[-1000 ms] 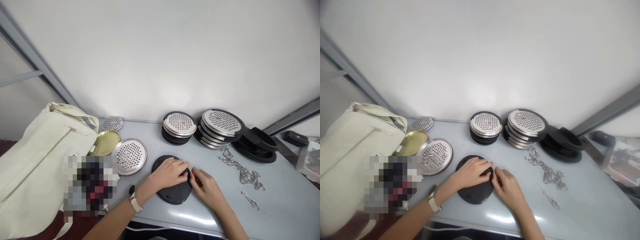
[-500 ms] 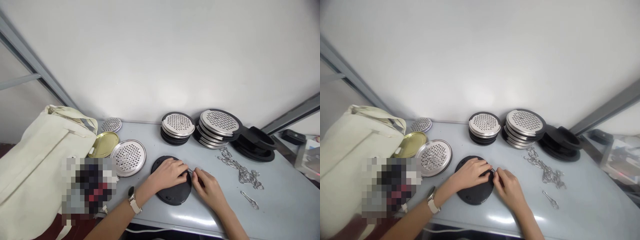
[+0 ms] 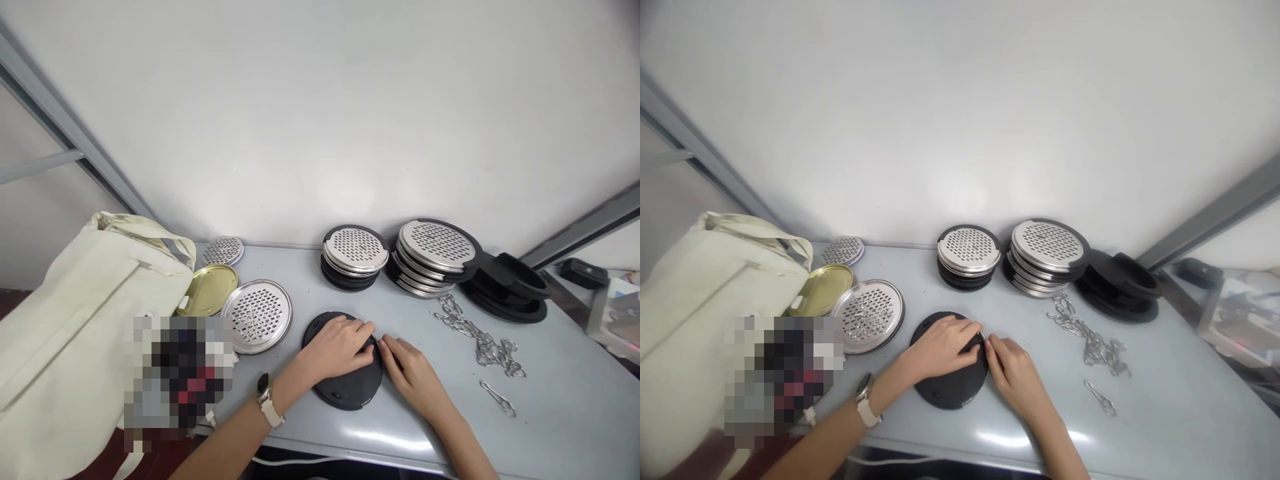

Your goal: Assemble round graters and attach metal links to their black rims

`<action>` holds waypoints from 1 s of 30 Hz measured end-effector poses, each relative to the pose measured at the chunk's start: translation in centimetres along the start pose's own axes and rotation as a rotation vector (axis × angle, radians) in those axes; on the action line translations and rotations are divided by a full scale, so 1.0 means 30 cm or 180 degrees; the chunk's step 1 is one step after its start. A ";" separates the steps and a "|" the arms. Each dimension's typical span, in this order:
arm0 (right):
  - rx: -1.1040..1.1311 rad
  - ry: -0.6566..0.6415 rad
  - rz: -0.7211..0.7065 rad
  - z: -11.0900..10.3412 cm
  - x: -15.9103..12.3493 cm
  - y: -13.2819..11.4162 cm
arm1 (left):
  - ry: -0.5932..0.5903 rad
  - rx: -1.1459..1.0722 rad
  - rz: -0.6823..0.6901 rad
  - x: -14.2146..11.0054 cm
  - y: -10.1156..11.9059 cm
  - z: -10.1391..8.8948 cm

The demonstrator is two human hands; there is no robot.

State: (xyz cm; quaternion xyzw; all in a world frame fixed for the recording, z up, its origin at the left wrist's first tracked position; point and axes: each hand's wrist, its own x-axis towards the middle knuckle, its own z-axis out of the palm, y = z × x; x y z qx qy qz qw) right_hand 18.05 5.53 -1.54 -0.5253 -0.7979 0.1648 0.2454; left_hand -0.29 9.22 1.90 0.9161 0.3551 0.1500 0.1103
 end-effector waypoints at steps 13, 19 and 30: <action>-0.0071 0.0046 -0.0045 0.003 0.003 0.002 | 0.0037 -0.0160 0.0065 0.001 -0.013 0.013; -0.0098 0.0005 0.0011 0.003 0.003 0.005 | 0.0085 -0.0232 0.0064 0.000 -0.015 0.018; -0.0190 -0.0048 0.0007 0.002 0.004 -0.001 | 0.0062 -0.0130 0.0019 0.000 -0.004 0.002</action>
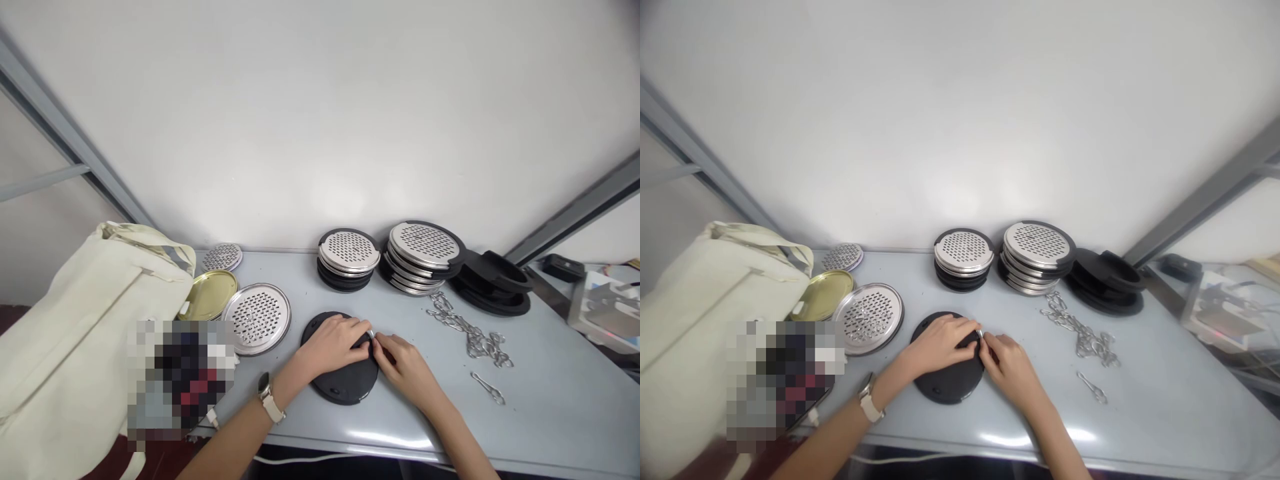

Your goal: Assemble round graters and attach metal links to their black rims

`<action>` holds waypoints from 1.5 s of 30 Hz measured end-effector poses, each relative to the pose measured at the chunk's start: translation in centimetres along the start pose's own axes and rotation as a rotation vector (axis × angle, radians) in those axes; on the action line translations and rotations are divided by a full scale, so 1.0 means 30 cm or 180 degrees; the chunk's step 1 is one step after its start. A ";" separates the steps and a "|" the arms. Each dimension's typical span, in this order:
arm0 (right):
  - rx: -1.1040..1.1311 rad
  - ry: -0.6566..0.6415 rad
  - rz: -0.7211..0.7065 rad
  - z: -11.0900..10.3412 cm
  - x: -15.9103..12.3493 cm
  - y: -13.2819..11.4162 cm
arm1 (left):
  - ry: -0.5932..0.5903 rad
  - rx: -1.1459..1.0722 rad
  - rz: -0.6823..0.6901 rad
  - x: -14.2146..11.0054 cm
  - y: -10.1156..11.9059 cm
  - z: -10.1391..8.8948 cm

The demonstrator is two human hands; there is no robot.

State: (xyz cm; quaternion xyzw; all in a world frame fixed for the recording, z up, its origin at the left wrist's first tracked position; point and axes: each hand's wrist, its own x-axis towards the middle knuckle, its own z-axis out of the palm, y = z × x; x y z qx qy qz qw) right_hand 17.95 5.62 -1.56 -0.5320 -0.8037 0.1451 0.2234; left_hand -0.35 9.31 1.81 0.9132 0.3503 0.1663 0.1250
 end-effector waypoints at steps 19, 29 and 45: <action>0.0125 -0.0018 0.0101 -0.003 0.004 -0.008 | -0.0008 0.0233 0.0032 -0.013 0.016 -0.016; 0.0082 -0.0051 0.0130 0.002 0.005 -0.009 | 0.0092 0.0318 0.0158 -0.013 0.007 -0.004; 0.0092 -0.0117 0.0168 0.005 0.002 0.001 | 0.0077 0.0301 0.0180 -0.015 -0.001 0.005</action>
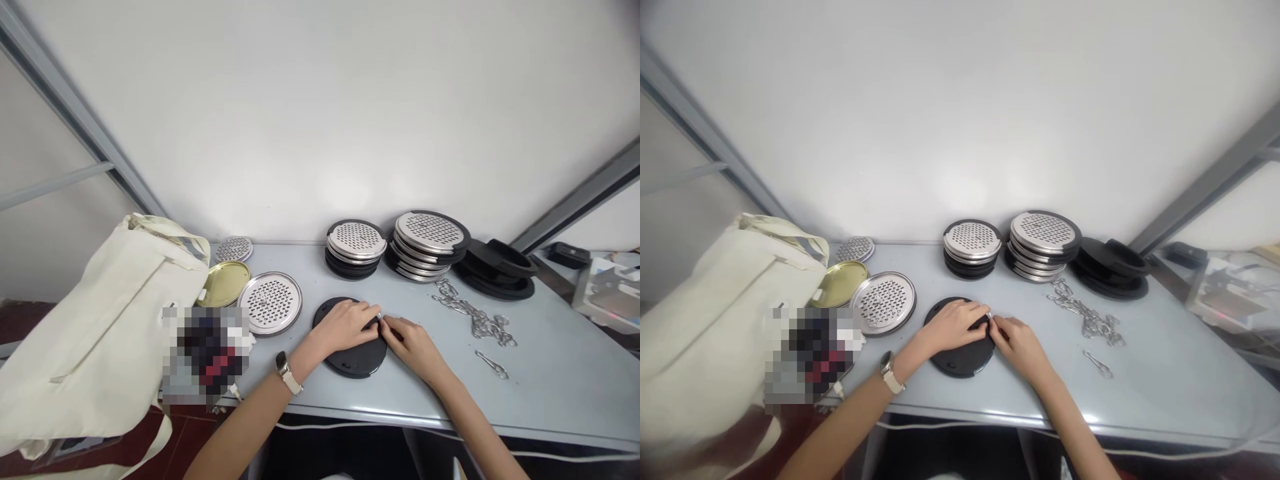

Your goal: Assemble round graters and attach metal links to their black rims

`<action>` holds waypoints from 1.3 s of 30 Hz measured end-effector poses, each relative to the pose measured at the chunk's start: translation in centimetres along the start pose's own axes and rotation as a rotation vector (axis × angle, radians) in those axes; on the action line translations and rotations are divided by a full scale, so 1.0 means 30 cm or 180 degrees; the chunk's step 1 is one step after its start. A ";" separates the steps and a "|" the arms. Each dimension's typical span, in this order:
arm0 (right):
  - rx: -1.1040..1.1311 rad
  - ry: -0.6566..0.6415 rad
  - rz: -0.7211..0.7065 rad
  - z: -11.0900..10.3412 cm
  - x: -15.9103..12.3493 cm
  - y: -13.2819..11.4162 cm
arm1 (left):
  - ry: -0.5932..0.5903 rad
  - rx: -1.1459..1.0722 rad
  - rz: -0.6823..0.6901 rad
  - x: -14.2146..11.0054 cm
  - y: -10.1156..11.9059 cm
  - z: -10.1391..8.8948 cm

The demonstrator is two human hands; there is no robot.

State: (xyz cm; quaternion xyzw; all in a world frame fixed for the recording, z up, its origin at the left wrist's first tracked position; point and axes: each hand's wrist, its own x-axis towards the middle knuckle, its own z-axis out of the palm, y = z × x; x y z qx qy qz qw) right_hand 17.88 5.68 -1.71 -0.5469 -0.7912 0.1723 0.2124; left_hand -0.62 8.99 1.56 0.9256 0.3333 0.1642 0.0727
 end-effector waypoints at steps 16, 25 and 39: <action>-0.0103 0.0158 -0.0080 -0.008 -0.004 -0.014 | -0.0116 -0.0083 -0.0090 0.003 0.007 -0.007; -0.0019 0.0122 0.0013 -0.018 -0.001 -0.015 | -0.0064 -0.0025 -0.0084 0.003 0.008 -0.005; -0.0126 0.0148 -0.0042 -0.011 -0.001 -0.013 | -0.0092 -0.0477 -0.0107 0.011 -0.011 -0.004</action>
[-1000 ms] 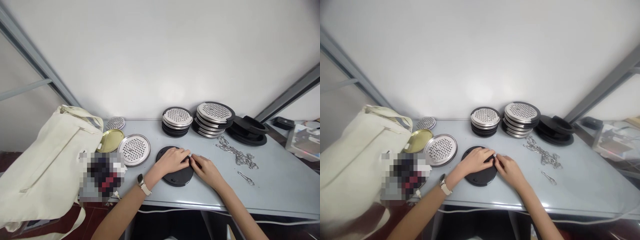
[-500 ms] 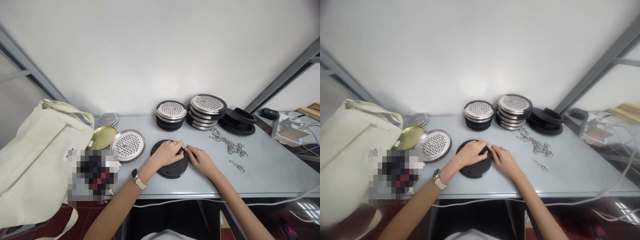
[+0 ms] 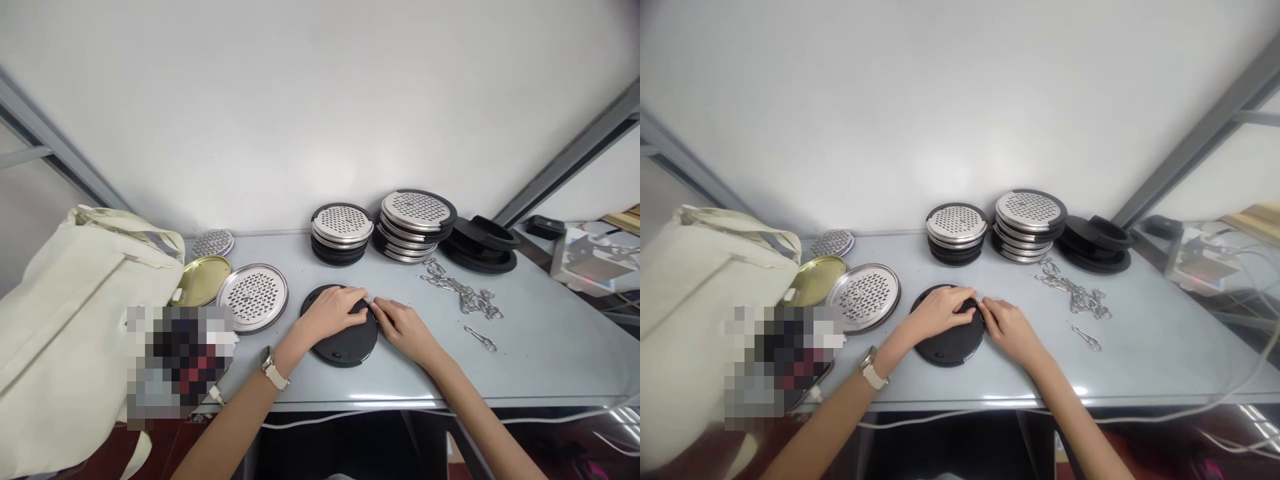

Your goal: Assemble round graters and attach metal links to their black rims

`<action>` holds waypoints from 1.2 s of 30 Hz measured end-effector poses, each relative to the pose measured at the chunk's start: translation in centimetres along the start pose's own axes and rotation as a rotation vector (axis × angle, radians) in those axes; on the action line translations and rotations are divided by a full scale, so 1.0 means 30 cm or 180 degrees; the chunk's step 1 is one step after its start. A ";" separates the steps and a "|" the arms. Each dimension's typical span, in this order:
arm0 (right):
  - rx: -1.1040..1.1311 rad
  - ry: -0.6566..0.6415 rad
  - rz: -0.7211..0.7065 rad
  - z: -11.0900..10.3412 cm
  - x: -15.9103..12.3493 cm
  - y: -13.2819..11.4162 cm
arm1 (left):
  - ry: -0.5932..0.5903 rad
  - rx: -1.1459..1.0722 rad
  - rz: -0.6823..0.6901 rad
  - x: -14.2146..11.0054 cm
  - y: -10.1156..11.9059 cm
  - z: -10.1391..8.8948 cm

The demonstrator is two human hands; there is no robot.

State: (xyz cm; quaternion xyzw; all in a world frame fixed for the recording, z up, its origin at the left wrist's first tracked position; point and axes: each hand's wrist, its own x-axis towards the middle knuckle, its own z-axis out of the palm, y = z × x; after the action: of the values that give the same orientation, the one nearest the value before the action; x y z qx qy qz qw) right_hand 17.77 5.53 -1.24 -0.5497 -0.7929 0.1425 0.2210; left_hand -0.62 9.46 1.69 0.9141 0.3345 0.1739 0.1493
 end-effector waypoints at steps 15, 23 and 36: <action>-0.0208 -0.0015 -0.0093 0.009 0.009 0.005 | 0.0087 -0.0032 0.0039 -0.001 0.003 0.008; -0.0209 0.0034 -0.0092 0.007 0.007 -0.001 | -0.0059 0.0400 0.0040 -0.006 0.016 0.004; -0.0191 0.0003 -0.0144 0.005 0.003 -0.001 | 0.0060 0.0614 0.0132 -0.009 0.007 0.022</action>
State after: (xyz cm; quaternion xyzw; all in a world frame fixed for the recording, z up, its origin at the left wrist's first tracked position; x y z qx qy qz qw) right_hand 17.64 5.61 -1.35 -0.5381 -0.8090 0.1133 0.2079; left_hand -0.42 9.04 1.12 0.9293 0.3320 0.1525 0.0538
